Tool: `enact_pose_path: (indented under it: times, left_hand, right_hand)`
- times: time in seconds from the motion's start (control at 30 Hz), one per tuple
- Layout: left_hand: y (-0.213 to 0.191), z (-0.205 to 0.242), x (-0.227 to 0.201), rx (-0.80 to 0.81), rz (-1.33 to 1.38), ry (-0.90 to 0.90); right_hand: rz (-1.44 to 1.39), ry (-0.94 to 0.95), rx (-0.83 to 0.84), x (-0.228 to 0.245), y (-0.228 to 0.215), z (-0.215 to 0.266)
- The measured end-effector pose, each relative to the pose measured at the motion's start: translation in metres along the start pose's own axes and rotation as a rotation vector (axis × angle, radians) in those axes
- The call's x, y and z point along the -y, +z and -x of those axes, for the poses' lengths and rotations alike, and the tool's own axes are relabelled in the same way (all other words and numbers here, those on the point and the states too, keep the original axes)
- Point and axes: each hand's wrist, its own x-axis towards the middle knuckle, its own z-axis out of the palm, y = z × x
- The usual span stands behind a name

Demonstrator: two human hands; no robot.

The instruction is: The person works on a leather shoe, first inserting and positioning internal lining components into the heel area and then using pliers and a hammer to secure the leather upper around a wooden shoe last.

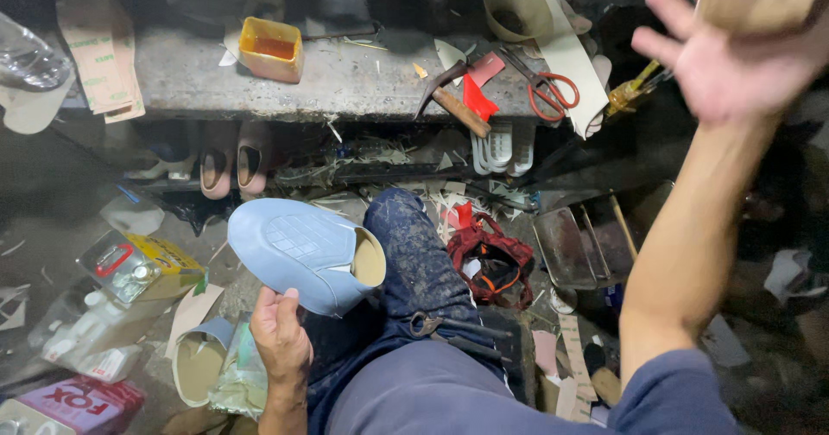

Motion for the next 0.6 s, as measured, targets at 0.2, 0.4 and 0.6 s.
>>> enact_pose_path:
  times: [0.2, 0.4, 0.6]
  left_hand:
    - [0.008, -0.002, -0.028, -0.004, 0.096, 0.033]
    - [-0.001, -0.01, -0.077, -0.238, 0.374, 0.356]
    - [0.012, 0.013, -0.107, -0.39, 0.472, 0.448]
  right_hand:
    - [0.453, 0.261, 0.139, -0.061, -0.167, 0.163]
    - [1.912, 0.509, 0.488, -0.178, -0.199, 0.141]
    - [2.226, 0.489, 1.456, -0.278, -0.172, 0.104]
